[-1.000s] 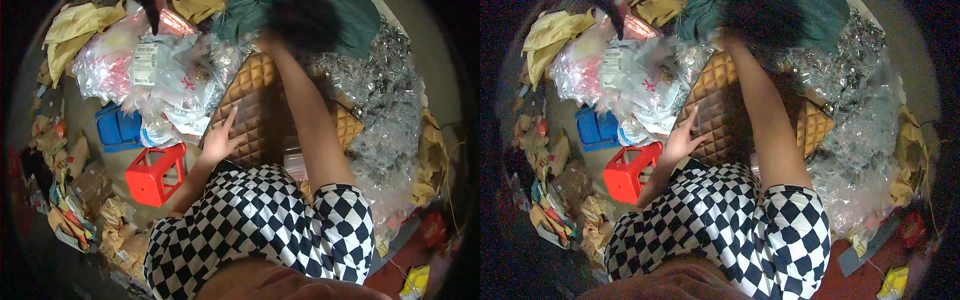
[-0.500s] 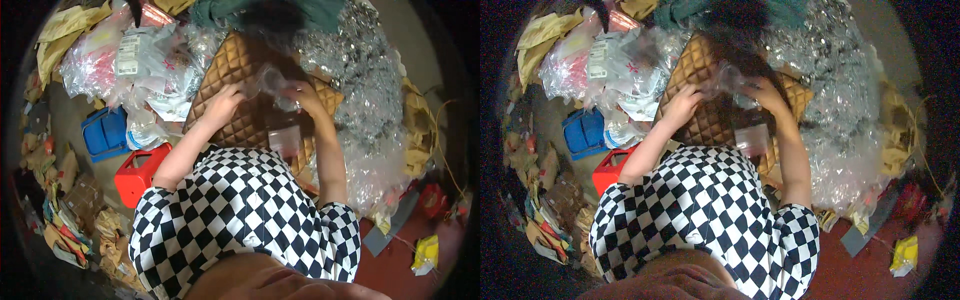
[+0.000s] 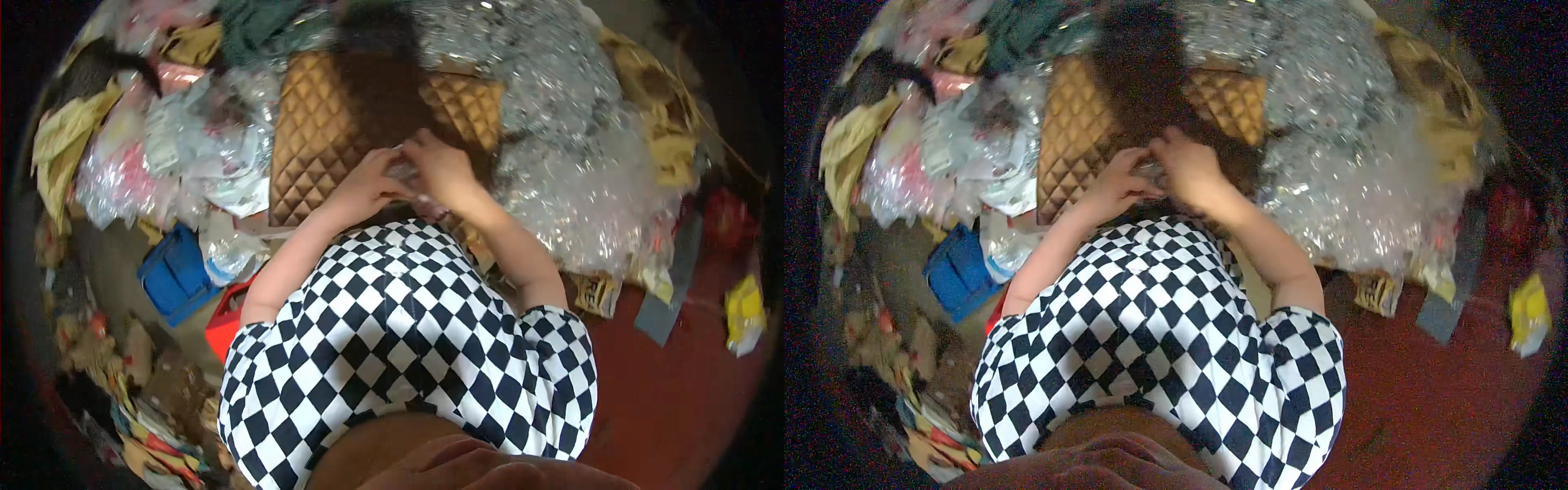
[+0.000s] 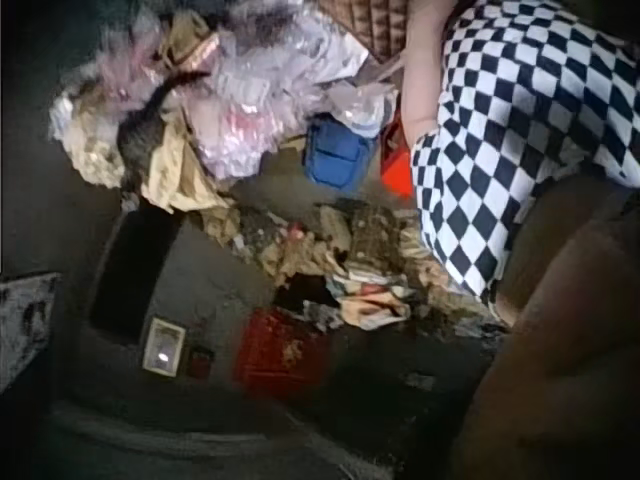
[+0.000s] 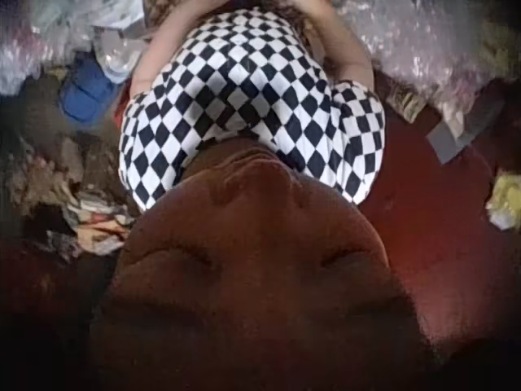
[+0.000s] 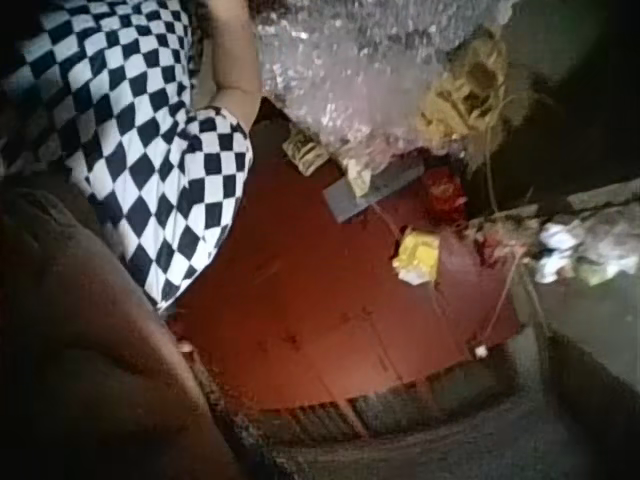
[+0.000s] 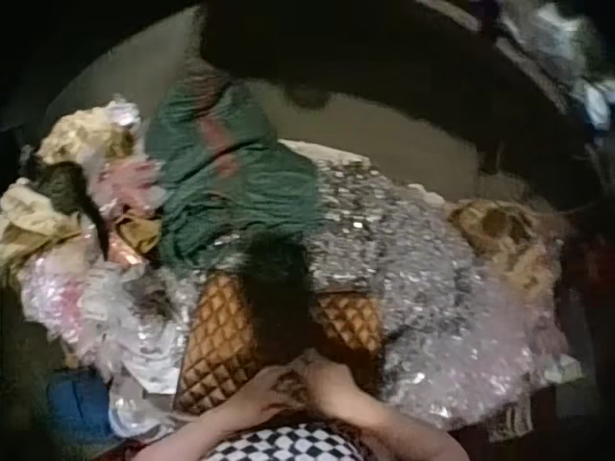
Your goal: Packing small items into plastic zip-lock bags for storage or shipment.
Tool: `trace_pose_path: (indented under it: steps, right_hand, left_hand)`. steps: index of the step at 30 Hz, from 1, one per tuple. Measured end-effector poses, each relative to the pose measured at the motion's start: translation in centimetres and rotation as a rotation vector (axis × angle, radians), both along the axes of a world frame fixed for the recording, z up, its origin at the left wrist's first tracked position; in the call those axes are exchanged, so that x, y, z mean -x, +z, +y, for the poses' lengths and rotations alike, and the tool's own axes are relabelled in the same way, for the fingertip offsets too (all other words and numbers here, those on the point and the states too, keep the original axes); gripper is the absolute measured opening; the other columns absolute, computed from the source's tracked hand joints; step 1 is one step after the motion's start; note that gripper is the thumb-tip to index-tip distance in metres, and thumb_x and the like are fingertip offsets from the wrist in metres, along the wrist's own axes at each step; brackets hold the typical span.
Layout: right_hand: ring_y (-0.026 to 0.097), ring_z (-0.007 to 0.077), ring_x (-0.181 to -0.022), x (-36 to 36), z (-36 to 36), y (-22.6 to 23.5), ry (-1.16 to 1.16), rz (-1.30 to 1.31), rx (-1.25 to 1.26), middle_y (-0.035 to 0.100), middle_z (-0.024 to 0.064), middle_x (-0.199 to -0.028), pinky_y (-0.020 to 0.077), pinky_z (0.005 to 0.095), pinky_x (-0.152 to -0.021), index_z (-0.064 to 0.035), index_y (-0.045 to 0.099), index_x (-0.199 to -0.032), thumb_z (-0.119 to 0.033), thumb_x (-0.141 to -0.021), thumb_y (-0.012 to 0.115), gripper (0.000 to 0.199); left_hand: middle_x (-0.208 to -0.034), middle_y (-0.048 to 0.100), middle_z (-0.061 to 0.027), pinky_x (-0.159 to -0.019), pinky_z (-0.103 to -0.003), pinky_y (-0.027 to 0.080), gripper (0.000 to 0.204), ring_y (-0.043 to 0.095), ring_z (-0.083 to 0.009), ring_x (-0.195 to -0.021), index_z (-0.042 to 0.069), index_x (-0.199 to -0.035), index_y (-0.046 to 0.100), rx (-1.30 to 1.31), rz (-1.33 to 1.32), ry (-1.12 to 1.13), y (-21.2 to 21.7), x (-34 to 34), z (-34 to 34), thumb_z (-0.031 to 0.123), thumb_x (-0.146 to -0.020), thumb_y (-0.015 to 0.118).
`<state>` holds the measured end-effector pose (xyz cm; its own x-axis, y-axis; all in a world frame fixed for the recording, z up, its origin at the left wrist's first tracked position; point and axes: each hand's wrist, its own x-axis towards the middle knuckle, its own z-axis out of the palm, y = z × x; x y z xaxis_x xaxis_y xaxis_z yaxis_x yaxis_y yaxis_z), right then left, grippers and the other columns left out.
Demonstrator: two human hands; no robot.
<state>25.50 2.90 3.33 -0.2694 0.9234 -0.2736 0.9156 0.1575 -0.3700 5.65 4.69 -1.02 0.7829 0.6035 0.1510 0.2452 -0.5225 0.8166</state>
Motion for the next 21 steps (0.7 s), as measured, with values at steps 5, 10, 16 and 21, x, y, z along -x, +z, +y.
trace_pose_path:
  steps: [5,10,16,21]
  right_hand:
    - [0.061,0.0291,-0.094,-3.6,-1.2,-0.7,0.103,0.528,-0.018,0.061,0.0130,-0.103,0.0523,0.0366,-0.075,-0.0038,0.058,-0.108,-0.020,-0.072,0.073,0.042]
    - [0.062,0.0155,-0.088,-7.3,-5.3,0.8,-0.722,1.165,0.351,0.061,0.0038,-0.104,0.0526,0.0280,-0.059,-0.0047,0.058,-0.116,-0.020,-0.083,0.069,0.038]
    - [0.063,0.0163,-0.090,-7.7,-7.4,-1.1,-0.829,1.280,0.320,0.059,0.0088,-0.108,0.0563,0.0288,-0.061,-0.0066,0.050,-0.121,-0.009,-0.085,0.062,0.039]
    - [0.066,0.0311,-0.090,-4.3,-5.2,-0.7,0.059,0.524,-0.064,0.063,0.0153,-0.110,0.0544,0.0383,-0.078,-0.0022,0.063,-0.108,-0.012,-0.073,0.066,0.036]
  left_hand:
    - [-0.120,0.060,-0.0100,-0.102,-0.042,0.038,0.019,0.050,-0.0308,-0.119,0.016,-0.097,0.074,0.234,0.087,-0.080,-0.4,-0.4,-1.3,0.011,-0.080,0.068]
    - [-0.091,0.066,-0.0082,-0.081,-0.040,0.045,0.008,0.061,-0.0295,-0.093,0.008,-0.090,0.068,0.263,-0.053,-0.092,-0.3,-1.7,-2.8,0.013,-0.084,0.065]
    - [-0.094,0.067,-0.0107,-0.086,-0.041,0.045,0.009,0.061,-0.0301,-0.097,0.005,-0.089,0.069,0.379,0.123,-0.031,-1.1,0.7,-3.3,0.012,-0.083,0.067]
    - [-0.125,0.057,-0.0158,-0.101,-0.042,0.038,0.012,0.048,-0.0354,-0.119,0.009,-0.092,0.072,0.182,0.115,-0.088,0.7,-1.6,-3.0,0.012,-0.081,0.069]
